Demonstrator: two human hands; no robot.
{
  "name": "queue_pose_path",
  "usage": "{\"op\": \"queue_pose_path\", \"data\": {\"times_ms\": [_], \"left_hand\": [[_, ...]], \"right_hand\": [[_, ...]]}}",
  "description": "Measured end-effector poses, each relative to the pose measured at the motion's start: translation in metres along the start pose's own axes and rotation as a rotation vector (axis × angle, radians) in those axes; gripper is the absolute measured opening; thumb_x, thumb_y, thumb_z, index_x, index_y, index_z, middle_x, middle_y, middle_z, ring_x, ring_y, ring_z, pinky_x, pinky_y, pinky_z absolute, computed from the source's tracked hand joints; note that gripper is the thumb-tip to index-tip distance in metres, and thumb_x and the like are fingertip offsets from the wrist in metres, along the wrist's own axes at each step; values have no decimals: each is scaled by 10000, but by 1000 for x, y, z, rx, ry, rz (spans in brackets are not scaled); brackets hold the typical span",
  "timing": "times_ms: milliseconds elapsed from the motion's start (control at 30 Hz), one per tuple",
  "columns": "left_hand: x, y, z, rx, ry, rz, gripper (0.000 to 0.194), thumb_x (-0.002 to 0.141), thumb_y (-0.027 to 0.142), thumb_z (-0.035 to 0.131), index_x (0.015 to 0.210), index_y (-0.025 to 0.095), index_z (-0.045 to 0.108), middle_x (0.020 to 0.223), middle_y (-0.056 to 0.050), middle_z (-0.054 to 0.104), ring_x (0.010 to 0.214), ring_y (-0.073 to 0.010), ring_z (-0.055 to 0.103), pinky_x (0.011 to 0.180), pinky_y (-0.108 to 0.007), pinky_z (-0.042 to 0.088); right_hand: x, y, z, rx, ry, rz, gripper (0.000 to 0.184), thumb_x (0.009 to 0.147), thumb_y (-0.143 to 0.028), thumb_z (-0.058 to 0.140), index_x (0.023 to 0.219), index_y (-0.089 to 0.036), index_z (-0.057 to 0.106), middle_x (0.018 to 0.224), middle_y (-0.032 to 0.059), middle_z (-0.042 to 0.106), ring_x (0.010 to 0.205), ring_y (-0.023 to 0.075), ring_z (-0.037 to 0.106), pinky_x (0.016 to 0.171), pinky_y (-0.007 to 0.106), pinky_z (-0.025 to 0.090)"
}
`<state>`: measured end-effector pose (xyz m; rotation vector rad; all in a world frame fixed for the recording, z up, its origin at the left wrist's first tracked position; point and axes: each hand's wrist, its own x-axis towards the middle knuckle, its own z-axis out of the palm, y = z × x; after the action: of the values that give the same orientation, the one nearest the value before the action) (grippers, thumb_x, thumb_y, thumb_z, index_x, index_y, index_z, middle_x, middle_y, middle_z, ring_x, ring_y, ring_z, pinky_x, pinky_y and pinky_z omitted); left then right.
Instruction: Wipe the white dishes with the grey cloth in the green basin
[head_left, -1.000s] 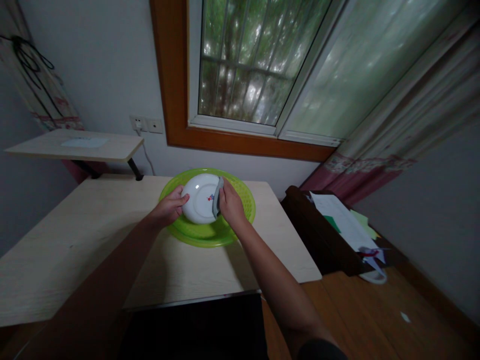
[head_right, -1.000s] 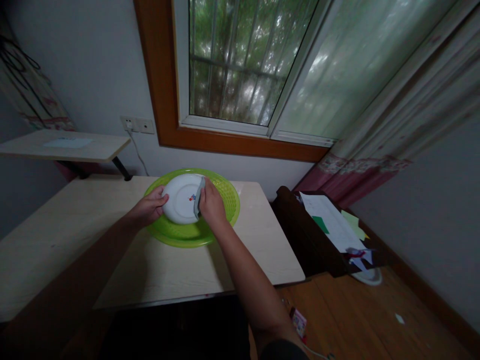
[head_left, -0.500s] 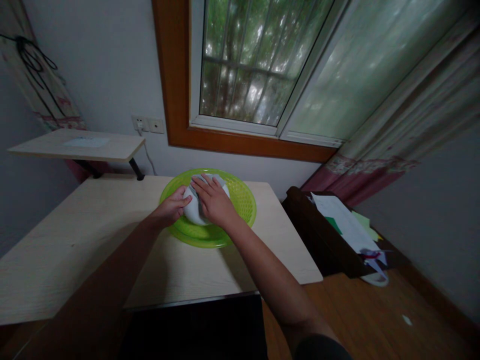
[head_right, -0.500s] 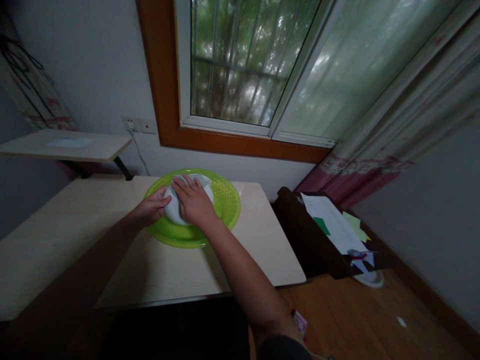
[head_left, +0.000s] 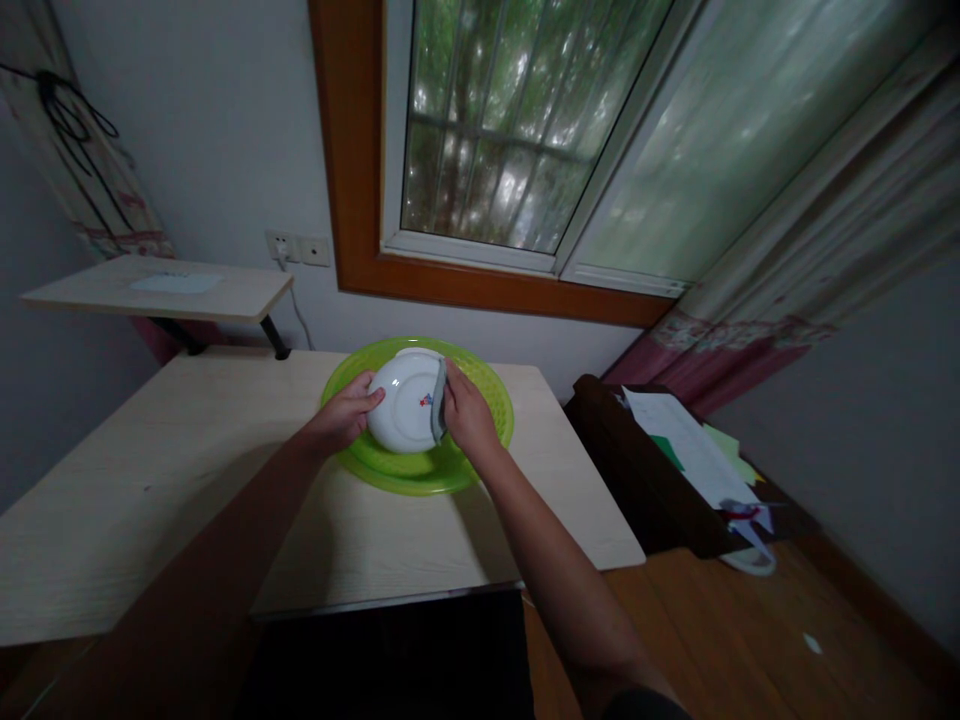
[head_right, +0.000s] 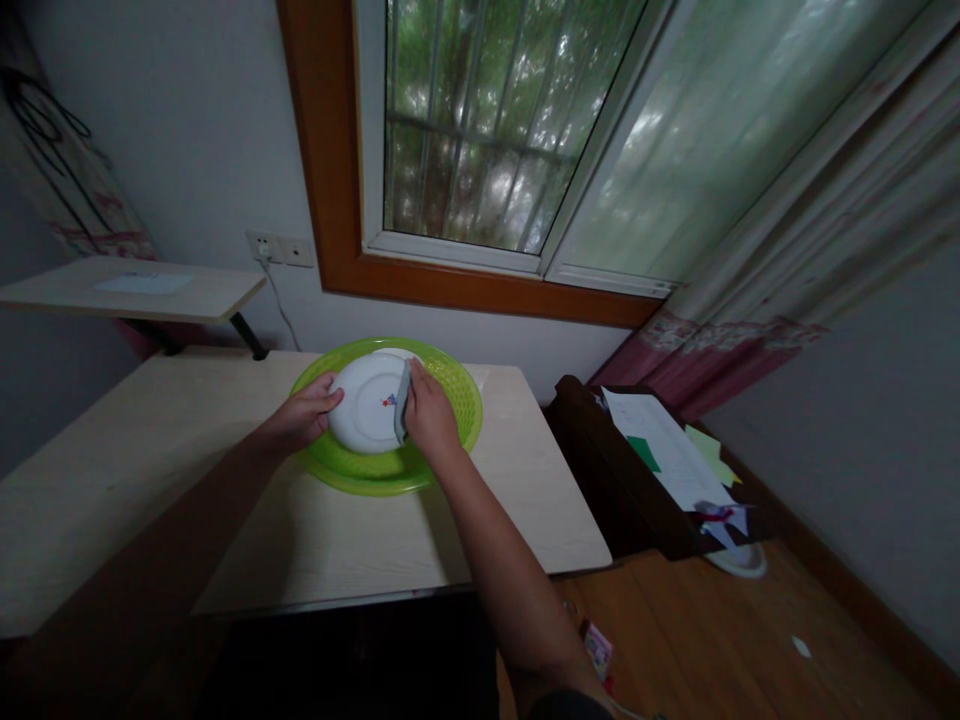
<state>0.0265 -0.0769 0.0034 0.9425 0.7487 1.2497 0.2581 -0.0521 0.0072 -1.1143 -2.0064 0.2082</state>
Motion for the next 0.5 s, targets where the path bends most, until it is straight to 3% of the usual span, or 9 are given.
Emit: {"op": "queue_pose_path", "data": {"times_ms": [133, 267, 500], "left_hand": [[1, 0, -1, -1, 9, -8, 372, 735, 327, 828, 998, 175, 614, 960, -55, 680, 862, -215, 638, 755, -317, 509], [1, 0, 0, 5, 3, 1, 390, 732, 324, 821, 1023, 177, 607, 986, -58, 683, 886, -217, 635, 784, -324, 504], [1, 0, 0, -58, 5, 24, 396, 762, 294, 788, 1093, 167, 614, 1063, -89, 700, 994, -246, 661, 875, -356, 513]], "right_hand": [[-1, -5, 0, -8, -8, -96, 579, 957, -120, 379, 1529, -186, 441, 1573, 98, 456, 1472, 221, 415, 1245, 479, 323], [1, -20, 0, -37, -80, -237, 634, 908, -56, 403, 1523, -200, 456, 1595, 63, 428, 1545, 228, 266, 1260, 511, 292], [-7, -44, 5, -59, -228, -438, 679, 900, -41, 442, 1556, -210, 388, 1628, 65, 367, 1573, 222, 168, 1259, 531, 282]]}}
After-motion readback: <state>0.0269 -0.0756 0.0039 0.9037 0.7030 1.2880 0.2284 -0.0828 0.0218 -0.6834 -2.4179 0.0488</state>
